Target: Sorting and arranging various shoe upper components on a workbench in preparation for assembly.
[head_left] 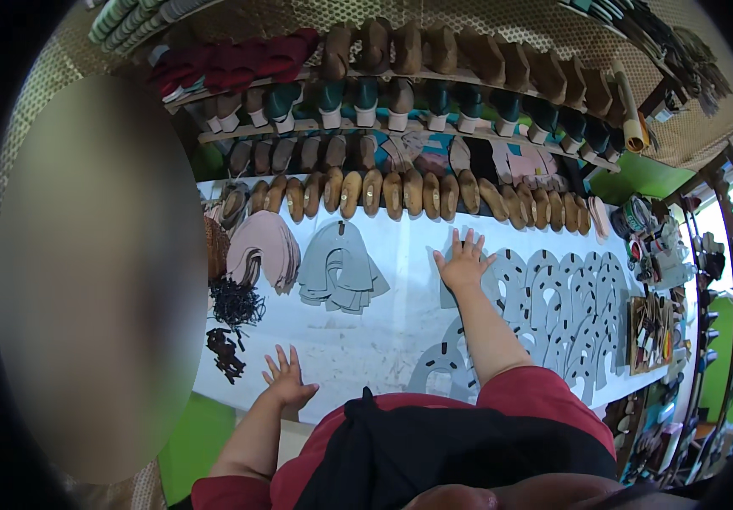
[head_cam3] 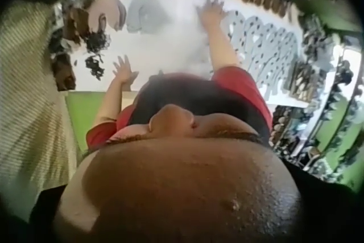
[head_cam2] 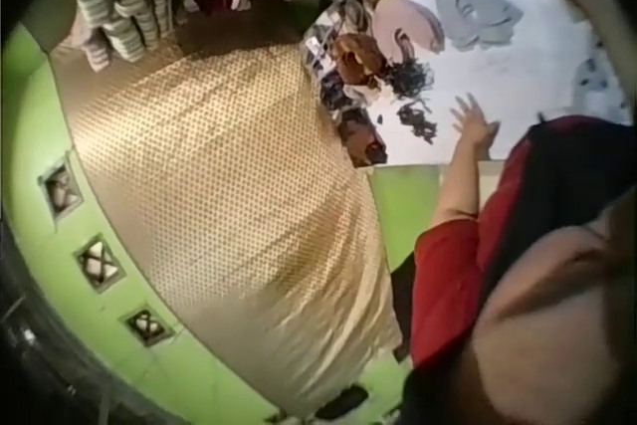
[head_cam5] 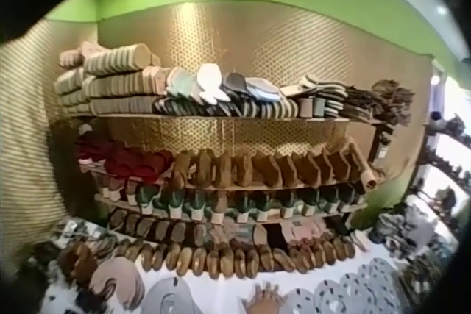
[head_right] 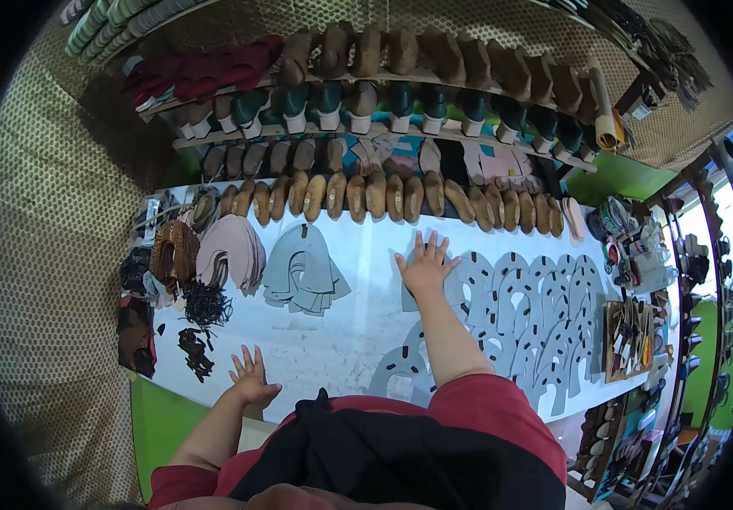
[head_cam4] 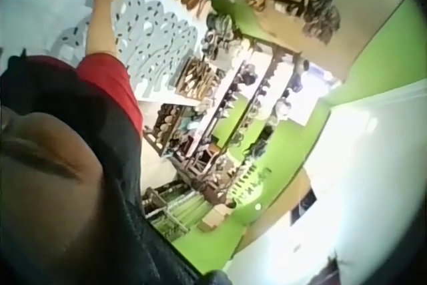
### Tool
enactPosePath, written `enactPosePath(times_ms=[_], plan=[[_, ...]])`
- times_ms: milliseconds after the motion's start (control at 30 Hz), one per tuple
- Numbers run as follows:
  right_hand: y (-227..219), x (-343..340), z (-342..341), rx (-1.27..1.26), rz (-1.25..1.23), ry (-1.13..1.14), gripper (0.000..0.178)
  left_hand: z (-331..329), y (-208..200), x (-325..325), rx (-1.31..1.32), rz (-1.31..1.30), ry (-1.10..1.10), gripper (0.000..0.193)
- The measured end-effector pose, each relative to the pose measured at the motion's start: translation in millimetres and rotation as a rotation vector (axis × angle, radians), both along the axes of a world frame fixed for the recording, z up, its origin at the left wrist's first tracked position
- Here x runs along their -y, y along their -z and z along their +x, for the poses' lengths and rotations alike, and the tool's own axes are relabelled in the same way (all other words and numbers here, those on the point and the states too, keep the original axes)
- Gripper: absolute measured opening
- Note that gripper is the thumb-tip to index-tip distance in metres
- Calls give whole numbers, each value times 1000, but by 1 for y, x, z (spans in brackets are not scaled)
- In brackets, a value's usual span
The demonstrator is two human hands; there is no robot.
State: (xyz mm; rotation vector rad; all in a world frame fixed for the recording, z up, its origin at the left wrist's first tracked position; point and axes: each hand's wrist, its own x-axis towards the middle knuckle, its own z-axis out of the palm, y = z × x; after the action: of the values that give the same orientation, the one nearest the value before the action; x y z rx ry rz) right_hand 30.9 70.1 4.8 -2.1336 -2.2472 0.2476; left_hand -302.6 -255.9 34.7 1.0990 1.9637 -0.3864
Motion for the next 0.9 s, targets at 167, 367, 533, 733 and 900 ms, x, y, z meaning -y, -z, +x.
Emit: enactPosePath(times_ms=[167,367,533,733,900], plan=[[-15,-2,-69,-123,137,-178,65,0,-3,1,-2,11,2,132],[-11,-7,-155,-357,78,-434,51,1,-5,4,-12,34,2,129],[-1,-9,-184,-360,60,-431,51,4,-7,3,-5,50,-7,128],[1,-9,-191,-516,-2,-376,53,2,-4,8,-8,58,-9,127],[-2,-11,-196,-565,121,-308,34,-1,-3,5,11,65,14,128]])
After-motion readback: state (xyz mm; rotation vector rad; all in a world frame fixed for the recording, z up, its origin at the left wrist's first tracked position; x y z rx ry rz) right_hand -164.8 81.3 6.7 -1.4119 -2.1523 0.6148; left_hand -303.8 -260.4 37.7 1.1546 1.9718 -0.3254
